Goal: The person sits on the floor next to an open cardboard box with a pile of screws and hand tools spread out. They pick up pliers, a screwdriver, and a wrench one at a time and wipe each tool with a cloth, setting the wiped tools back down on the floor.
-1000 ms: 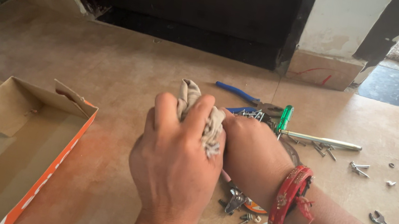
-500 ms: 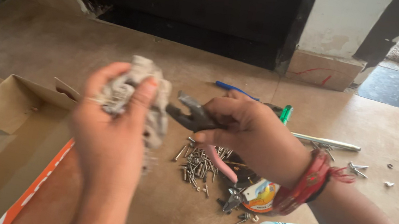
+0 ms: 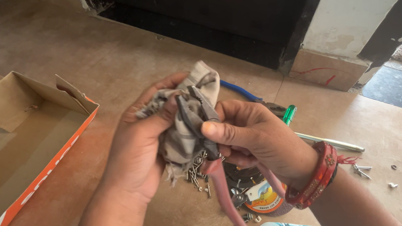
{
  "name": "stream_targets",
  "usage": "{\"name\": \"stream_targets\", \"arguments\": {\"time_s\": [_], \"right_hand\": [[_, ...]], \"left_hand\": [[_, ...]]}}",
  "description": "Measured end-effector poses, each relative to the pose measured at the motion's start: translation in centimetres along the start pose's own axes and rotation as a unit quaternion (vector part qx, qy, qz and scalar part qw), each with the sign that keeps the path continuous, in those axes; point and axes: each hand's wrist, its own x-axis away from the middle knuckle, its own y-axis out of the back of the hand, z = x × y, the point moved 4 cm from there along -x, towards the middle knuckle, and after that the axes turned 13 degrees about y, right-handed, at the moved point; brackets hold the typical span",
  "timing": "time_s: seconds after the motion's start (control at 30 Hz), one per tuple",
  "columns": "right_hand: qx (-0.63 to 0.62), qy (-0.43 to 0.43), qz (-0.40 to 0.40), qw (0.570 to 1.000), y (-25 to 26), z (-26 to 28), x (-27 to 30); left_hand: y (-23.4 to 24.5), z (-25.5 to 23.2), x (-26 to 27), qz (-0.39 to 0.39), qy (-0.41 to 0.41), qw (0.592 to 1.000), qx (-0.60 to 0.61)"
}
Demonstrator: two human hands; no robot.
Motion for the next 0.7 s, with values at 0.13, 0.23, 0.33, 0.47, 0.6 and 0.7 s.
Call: {"name": "stream_targets", "arguments": {"time_s": [0.13,0.23,0.33,0.47,0.6,0.7], "right_hand": [[0.006,-0.05,-0.02,0.999,-0.2,0.1,0.5],[-0.022,-0.068,-0.004,0.997,-0.3,0.7,0.7],[-0.034,-0.05,0.002,0.998,0.1,1.0,0.9],[-0.024,-0.005,0.007,1.0,0.9,0.8,1.0],[0.011,0.0,-0.045,0.999,0.9,-0.2,0.4],[-0.006,0.011,-0.07,0.997,0.5,-0.6,-0.2]], "left_hand": [[0.4,-0.1,0.5,0.009,-0.023,0.999,0.022],[-0.7,-0.2,0.6,-0.002,-0.052,0.998,0.033],[-1.6,0.2,0.4,0.006,-0.057,0.997,0.051],[-0.7,1.5,-0.4,-0.005,0.004,1.0,-0.005],[0.9,1.0,-0.7,-0.032,-0.011,0.989,-0.144],[0.8,0.6,-0.6,-0.08,0.011,0.958,-0.274]]}}
